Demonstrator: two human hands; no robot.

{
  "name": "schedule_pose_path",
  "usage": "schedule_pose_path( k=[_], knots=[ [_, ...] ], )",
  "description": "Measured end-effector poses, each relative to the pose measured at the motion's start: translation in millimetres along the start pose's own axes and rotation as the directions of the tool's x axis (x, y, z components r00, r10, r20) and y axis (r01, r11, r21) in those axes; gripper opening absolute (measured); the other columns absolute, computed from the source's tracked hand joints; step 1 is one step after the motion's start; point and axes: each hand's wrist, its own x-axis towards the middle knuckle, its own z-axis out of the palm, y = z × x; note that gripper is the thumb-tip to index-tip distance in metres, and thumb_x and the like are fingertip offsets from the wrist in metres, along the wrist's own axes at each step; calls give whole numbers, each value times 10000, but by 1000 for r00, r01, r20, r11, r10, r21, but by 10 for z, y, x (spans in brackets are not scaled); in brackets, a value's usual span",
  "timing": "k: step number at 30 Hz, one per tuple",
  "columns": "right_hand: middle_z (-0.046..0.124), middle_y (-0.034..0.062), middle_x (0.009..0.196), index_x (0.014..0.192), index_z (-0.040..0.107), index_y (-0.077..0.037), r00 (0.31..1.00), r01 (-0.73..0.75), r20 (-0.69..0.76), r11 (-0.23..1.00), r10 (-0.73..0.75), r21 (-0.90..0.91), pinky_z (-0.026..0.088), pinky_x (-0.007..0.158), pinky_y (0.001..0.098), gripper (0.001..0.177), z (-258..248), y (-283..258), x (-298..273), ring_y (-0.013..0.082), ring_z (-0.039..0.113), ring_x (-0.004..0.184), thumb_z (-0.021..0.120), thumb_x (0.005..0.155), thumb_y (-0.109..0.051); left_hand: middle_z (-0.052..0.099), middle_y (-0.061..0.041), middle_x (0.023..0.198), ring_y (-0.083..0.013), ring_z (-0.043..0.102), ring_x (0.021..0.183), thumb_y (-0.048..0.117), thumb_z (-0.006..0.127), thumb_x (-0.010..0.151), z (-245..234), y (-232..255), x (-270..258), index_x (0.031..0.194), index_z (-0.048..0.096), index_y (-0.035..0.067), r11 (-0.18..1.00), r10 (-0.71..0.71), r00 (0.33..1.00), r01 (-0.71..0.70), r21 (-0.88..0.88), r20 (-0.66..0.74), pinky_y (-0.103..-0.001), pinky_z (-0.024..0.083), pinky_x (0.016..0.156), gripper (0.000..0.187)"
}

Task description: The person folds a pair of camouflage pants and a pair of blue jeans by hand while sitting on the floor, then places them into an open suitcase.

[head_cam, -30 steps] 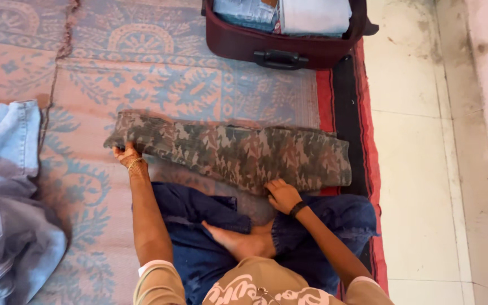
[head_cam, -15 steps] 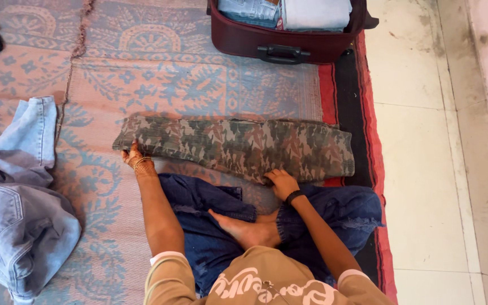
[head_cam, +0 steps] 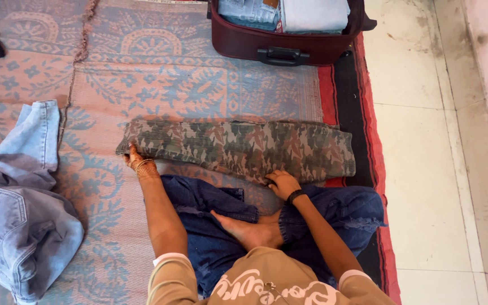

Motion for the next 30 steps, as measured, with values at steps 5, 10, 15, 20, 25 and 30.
schedule_pose_path(
  k=[5,10,15,20,25,30],
  knots=[
    [657,94,1202,1264,683,-123,1000,16,-4,1000,-16,-7,483,979,427,380,30,18,12,328,591,1139,691,890,-187,730,-140,1222,-374,736,1024,88,789,871,25,2,3,1374,485,275,997,24,995,-16,82,-101,-617,628,846,616],
    [659,101,1182,1259,687,-123,999,29,-29,999,-28,18,482,994,424,381,51,42,-2,331,587,1153,686,881,-173,739,-138,1194,-358,738,992,79,798,863,-40,-31,81,1384,494,233,997,50,999,-49,57,-19,-599,634,818,623],
    [660,100,1179,1251,686,-123,999,38,-35,999,-37,22,475,999,428,380,68,71,1,337,582,1151,691,874,-168,747,-132,1165,-335,737,960,66,810,882,-120,-106,225,1354,564,157,984,147,987,-152,92,62,-551,652,806,540],
    [656,91,1185,1260,679,-136,999,29,-30,999,-28,20,479,999,420,407,-18,-9,-18,327,581,1158,715,856,-169,737,-131,1171,-325,729,944,66,797,879,-120,-117,226,1320,516,251,989,111,994,-109,100,-17,-535,635,792,555],
    [629,85,1210,1282,653,-146,1000,-20,15,1000,20,5,477,1001,413,500,-121,-119,-47,318,561,1185,767,795,-164,736,-125,1192,-330,741,950,-11,750,880,-174,-143,289,1352,477,281,995,100,994,-100,15,53,-530,650,800,619],
    [624,80,1232,1321,641,-151,998,-33,56,999,35,-24,473,1018,417,513,-76,-70,-27,315,553,1199,739,820,-102,686,-126,1212,-325,707,928,-117,644,874,-148,-135,273,1438,411,327,992,108,994,-106,61,-24,-529,640,784,754]
  ],
)
